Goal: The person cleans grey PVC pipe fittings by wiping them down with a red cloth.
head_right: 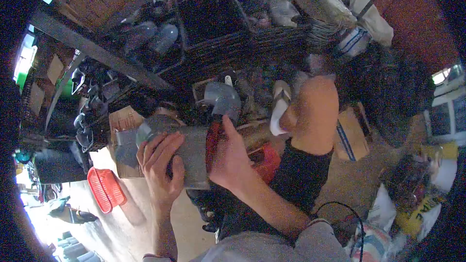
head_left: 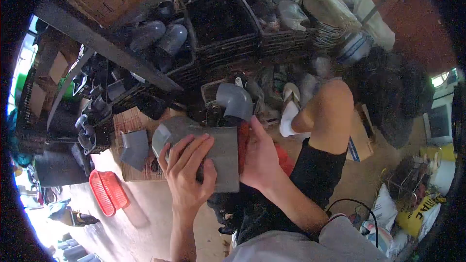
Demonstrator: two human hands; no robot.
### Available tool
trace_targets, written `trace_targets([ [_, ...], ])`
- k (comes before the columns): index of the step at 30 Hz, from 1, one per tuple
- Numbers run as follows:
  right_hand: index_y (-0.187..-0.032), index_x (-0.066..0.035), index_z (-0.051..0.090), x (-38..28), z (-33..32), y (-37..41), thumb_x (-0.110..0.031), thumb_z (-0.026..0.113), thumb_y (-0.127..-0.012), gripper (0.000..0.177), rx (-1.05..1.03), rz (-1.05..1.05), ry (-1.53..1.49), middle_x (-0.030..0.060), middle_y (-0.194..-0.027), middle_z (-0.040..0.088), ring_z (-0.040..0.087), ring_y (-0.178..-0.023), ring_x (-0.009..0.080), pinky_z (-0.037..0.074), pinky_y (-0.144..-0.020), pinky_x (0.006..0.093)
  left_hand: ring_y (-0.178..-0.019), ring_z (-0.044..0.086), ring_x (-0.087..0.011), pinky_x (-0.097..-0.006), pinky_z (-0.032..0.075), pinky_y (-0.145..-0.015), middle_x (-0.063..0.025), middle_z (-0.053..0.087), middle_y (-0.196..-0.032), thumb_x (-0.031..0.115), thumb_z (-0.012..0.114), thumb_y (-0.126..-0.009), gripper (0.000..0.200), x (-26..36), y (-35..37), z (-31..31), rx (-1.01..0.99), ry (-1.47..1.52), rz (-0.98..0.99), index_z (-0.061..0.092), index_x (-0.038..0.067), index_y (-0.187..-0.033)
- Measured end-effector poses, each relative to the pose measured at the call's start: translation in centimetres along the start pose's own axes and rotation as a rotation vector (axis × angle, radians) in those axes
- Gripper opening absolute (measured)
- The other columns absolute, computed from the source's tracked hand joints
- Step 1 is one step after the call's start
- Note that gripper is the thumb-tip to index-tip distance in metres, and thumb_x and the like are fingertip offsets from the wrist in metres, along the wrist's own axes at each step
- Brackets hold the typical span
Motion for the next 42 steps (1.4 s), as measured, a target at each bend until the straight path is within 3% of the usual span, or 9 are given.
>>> trace_targets([
  [4, -0.09, -0.016, 0.055, 2.0, 3.3, 1.9, -0.05, 0.044, -0.099, 0.037, 0.11, 0.061, 0.093, -0.0027, -0.079, 0.057, 0.057, -0.08, 0.0134, 0.046, -0.079, 0.0311, -0.112, 0.058, -0.0259, -0.0448, 0.031, -0.105, -0.0048, 0.067, -0.114, 0.015, 0.054, -0.08, 0.034, -1.3, -0.8, -0.1, 0.062, 0.082, -0.019, 0.068, 0.009, -0.111],
  [7, -0.097, -0.013, 0.055, 3.2, -0.1, 1.8, -0.048, 0.047, -0.099, 0.036, -0.246, 0.16, 0.759, -0.001, -0.087, 0.057, 0.053, -0.081, 0.0106, 0.046, -0.077, 0.0287, -0.106, 0.061, -0.0291, -0.0415, 0.039, -0.099, -0.0095, 0.068, -0.11, 0.013, 0.052, -0.082, 0.031, -2.6, -2.1, -0.6, 0.045, 0.203, -0.012, 0.069, 0.006, -0.107],
  [10, -0.102, -0.003, 0.054, 4.3, 2.4, 2.3, -0.051, 0.063, -0.088, 0.05, -0.335, -0.466, 1.155, 0.0043, -0.085, 0.058, 0.053, -0.079, 0.0171, 0.046, -0.077, 0.0325, -0.1, 0.064, -0.0328, -0.0397, 0.045, -0.092, -0.0139, 0.069, -0.105, 0.01, 0.05, -0.083, 0.028, -4.0, -3.4, -0.3, 0.02, 0.368, -0.019, 0.07, 0.003, -0.102],
  [16, -0.113, 0.0, 0.053, 4.1, 2.1, 1.5, -0.054, 0.079, -0.069, 0.075, -0.608, -0.065, 2.116, 0.0215, -0.101, 0.063, 0.061, -0.1, 0.038, 0.048, -0.086, 0.0446, -0.096, 0.065, -0.0265, -0.0342, 0.047, -0.089, -0.0178, 0.069, -0.102, 0.015, 0.05, -0.089, 0.03, -6.5, -5.9, 0.5, -0.21, 0.548, -0.147, 0.07, -0.002, -0.102],
  [20, -0.123, -0.004, 0.052, 3.0, -0.3, 0.1, -0.054, 0.07, -0.077, 0.07, -1.006, -0.863, 2.349, 0.0211, -0.114, 0.062, 0.057, -0.112, 0.0366, 0.045, -0.098, 0.0465, -0.098, 0.065, -0.0255, -0.0336, 0.046, -0.089, -0.0176, 0.069, -0.104, 0.018, 0.049, -0.092, 0.03, -7.0, -6.9, 1.2, -0.306, 0.593, -0.078, 0.07, -0.002, -0.102],
  [23, -0.127, -0.004, 0.052, 1.6, -0.6, -0.5, -0.054, 0.063, -0.084, 0.067, -1.216, -0.848, 2.433, 0.0215, -0.124, 0.057, 0.054, -0.118, 0.0348, 0.04, -0.104, 0.045, -0.1, 0.065, -0.0264, -0.0342, 0.046, -0.09, -0.0176, 0.069, -0.105, 0.018, 0.05, -0.093, 0.03, -6.8, -7.0, 1.6, -0.313, 0.613, -0.032, 0.07, -0.002, -0.102],
  [30, -0.121, 0.001, 0.055, 5.7, -1.7, -0.6, -0.052, 0.043, -0.096, 0.059, -0.739, -0.169, 1.922, 0.0213, -0.123, 0.058, 0.055, -0.114, 0.0365, 0.039, -0.103, 0.0442, -0.101, 0.065, -0.0293, -0.0357, 0.046, -0.091, -0.0159, 0.07, -0.101, 0.017, 0.051, -0.091, 0.028, -5.2, -7.4, 2.5, -0.437, 0.563, 0.072, 0.071, -0.002, -0.098],
  [38, -0.098, 0.002, 0.057, 10.9, -3.4, -1.2, -0.034, 0.031, -0.103, 0.045, -0.408, 0.468, 0.869, 0.0075, -0.074, 0.06, 0.061, -0.078, 0.0224, 0.048, -0.08, 0.0354, -0.105, 0.065, -0.0289, -0.0467, 0.038, -0.1, -0.0102, 0.072, -0.1, 0.015, 0.054, -0.08, 0.027, -4.7, -4.8, 0.7, -0.369, 0.413, 0.168, 0.074, 0.006, -0.094],
  [42, -0.098, 0.002, 0.057, 13.3, -3.3, -2.7, -0.034, 0.031, -0.103, 0.044, -0.253, 0.485, 0.536, 0.0079, -0.074, 0.061, 0.061, -0.079, 0.0229, 0.048, -0.08, 0.0358, -0.105, 0.065, -0.0272, -0.0483, 0.035, -0.102, -0.0063, 0.073, -0.099, 0.02, 0.055, -0.075, 0.029, -3.9, -3.0, 0.2, -0.369, 0.321, 0.312, 0.075, 0.01, -0.094],
])
Point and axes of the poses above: each hand's wrist, its own y-axis away from the middle knuckle, its own z-axis out of the palm, x = y × z, the point moved 5 cm from there along -y, towards the middle knuckle
